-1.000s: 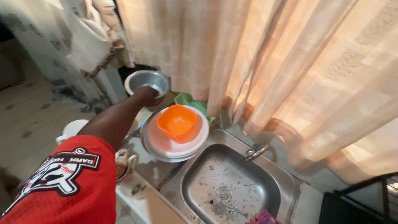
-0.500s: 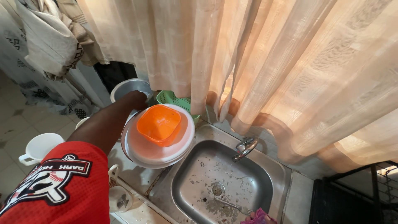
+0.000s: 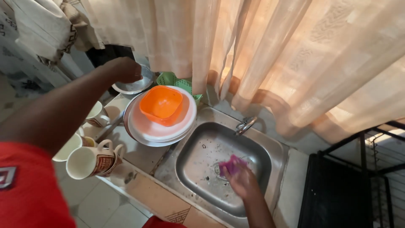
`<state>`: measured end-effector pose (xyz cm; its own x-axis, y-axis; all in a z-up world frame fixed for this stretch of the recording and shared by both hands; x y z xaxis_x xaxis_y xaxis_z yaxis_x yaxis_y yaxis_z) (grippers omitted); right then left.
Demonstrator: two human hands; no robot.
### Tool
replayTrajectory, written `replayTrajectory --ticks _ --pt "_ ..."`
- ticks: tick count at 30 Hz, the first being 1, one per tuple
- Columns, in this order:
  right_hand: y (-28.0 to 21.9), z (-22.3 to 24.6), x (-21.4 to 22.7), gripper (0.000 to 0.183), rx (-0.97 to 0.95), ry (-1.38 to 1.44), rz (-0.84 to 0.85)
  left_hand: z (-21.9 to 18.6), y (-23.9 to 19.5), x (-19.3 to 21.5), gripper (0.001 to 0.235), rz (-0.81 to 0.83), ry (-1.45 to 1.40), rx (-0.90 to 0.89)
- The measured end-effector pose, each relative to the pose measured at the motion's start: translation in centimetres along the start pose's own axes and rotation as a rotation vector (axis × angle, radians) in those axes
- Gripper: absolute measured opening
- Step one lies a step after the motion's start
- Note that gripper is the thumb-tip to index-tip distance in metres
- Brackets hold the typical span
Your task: Washing and rinsing various kitchen dishes in a sink
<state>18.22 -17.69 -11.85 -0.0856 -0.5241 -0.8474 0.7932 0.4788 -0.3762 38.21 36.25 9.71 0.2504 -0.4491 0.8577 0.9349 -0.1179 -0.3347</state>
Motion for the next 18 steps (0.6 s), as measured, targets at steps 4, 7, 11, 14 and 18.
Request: replayTrajectory --ticks 4,7,11,14,18 --pt "9.1 2.0 2.2 0.014 -0.149 -0.202 -0.117 -1.7 -5.7 2.1 0.019 -0.410 -0.467 0.092" --pt "10.3 3.9 1.9 0.017 -0.181 -0.248 -0.210 -7.7 -20.0 10.0 0.025 -0.553 -0.482 -0.205" --pt "15.8 6.7 7.6 0.018 -0.217 -0.392 -0.051 -11.6 -32.4 9.9 0.029 -0.611 -0.671 -0.189" --pt "20.7 8.1 17.7 0.086 0.181 -1.146 0.314 -14.0 -41.0 7.5 0.025 -0.628 -1.055 -0.424" --pt "24.4 9.5 23.9 0.084 0.041 -1.226 0.508 -16.6 -46.6 -1.1 0.028 -0.461 -1.585 -0.408"
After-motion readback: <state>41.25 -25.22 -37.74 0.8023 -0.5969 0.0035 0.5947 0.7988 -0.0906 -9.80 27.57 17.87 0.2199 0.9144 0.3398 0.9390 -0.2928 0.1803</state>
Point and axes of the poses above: each hand's wrist, its own y-axis towards the middle knuckle, its own x-axis out of the back of the hand, z = x × y, the point moved 1 cm from there along y, towards the middle knuckle, and after that the axes turned 5 degrees about -x, right-handed, at the moved point
